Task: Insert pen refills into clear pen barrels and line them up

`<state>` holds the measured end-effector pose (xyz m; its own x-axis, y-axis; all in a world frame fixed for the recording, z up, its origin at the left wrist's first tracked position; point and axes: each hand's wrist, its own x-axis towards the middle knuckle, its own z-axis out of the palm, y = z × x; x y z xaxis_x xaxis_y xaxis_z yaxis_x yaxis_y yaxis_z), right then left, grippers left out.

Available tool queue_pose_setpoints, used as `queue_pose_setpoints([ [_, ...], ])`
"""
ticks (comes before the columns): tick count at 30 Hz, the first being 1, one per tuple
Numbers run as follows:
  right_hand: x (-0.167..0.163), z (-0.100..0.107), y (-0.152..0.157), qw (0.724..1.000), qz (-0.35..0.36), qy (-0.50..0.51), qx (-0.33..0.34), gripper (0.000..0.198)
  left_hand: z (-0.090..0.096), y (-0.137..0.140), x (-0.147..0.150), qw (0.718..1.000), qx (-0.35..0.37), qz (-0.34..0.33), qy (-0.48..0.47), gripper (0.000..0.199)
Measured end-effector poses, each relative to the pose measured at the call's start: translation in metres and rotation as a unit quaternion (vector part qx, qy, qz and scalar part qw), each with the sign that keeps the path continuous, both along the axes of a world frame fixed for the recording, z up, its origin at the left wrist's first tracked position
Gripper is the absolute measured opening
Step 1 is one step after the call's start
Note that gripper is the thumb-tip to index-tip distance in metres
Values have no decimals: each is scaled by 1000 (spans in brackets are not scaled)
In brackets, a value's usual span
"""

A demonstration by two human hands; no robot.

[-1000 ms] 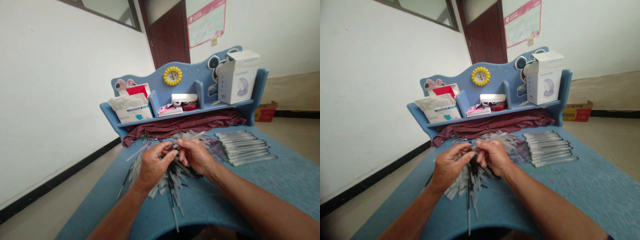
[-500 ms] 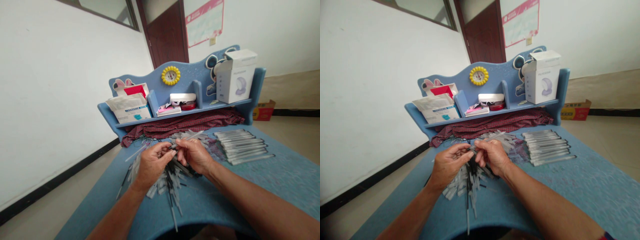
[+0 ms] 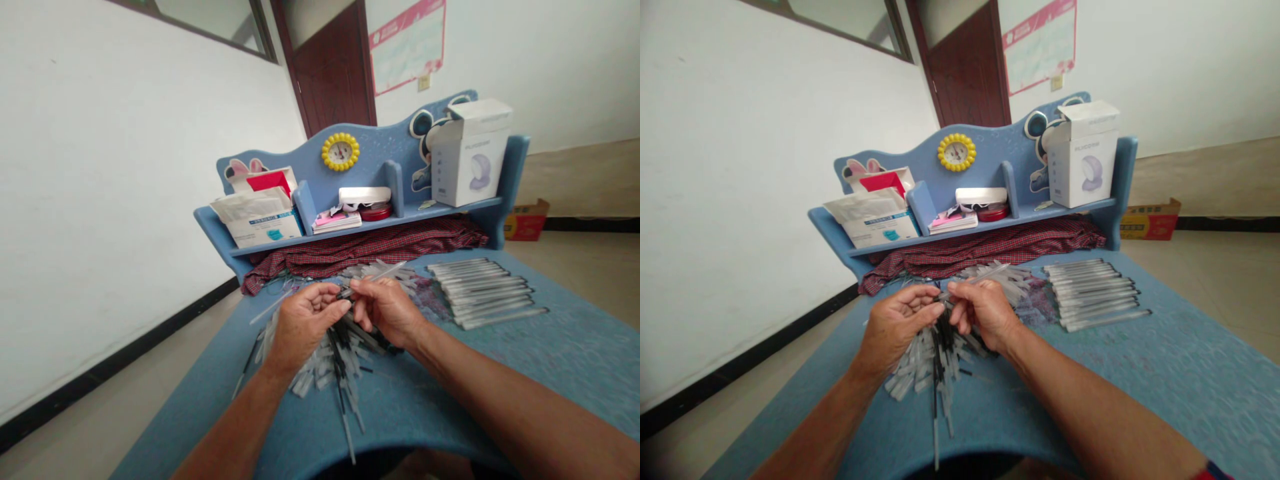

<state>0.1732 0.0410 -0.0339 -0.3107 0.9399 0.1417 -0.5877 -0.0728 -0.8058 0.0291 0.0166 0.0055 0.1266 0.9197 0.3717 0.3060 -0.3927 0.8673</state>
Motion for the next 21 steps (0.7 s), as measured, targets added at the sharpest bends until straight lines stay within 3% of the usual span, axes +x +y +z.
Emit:
queue_pose_setpoints([
  [4,0,1,0,1000,1,-2,-3,32,0,1,-2,998,-2,-1,64,24],
  [7,0,1,-1,1000,-1,-7,-3,32,-1,1,-1,999,0,7,32,13],
  [10,1,2,-2,1000,-5,-6,-1,31,-1,1,0,1000,-3,-1,-14,24],
  [13,1,3,-2,1000,-5,-8,1,32,0,1,0,1000,-14,-8,13,17],
  [16,1,3,-2,1000,-3,-14,1,34,0,1,-2,998,-17,-8,55,27],
  [19,0,3,-2,1000,-5,-20,1,35,-1,2,-2,1000,-16,-3,26,14],
  [21,0,3,-2,1000,-8,-21,0,34,-1,2,-1,1000,-18,-5,-14,21],
])
